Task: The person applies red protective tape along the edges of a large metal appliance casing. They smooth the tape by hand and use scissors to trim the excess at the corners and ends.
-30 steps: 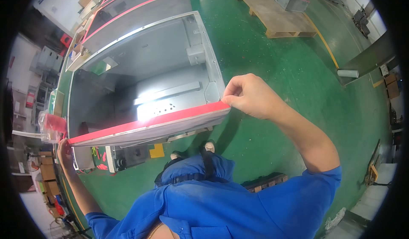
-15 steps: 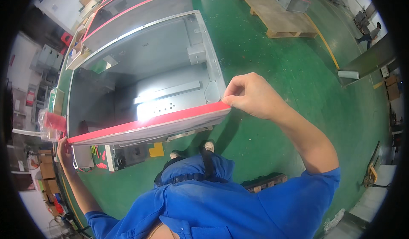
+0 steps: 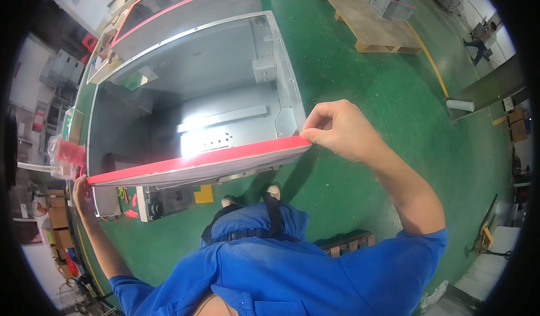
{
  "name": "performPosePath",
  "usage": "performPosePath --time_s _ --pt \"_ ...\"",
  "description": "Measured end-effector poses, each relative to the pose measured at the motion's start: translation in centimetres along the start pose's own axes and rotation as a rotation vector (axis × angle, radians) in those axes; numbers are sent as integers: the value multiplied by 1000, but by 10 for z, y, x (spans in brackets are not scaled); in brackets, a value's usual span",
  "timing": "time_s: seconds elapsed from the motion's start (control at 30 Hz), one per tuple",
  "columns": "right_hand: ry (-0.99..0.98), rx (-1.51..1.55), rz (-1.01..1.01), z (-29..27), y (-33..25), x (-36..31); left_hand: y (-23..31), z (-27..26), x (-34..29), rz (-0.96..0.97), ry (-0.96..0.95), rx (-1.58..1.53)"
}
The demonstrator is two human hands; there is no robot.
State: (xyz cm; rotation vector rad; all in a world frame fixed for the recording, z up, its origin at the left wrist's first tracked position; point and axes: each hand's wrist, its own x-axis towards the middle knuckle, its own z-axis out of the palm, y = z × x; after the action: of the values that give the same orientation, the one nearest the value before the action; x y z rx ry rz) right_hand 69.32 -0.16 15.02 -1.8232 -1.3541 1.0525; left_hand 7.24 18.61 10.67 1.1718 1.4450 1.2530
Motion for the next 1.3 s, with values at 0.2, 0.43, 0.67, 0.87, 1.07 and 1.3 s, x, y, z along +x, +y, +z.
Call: performPosePath --time_s 0.2,0.43,0.67,0.87,1.07,1.3 --pt "11 -46 30 1 -5 -1 -6 10 -7 151 65 114" --pt "52 -29 46 6 -1 -5 -4 9 -5 173 27 158" --pt "242 338 88 23 5 -23 -4 14 -5 149 11 20" --pt "383 524 131 54 21 -24 4 12 -3 75 -65 -102" --pt "471 644 152 65 18 -26 3 5 2 28 -129 -78" --pt "477 686 128 68 27 -25 -3 -2 5 58 -223 -10"
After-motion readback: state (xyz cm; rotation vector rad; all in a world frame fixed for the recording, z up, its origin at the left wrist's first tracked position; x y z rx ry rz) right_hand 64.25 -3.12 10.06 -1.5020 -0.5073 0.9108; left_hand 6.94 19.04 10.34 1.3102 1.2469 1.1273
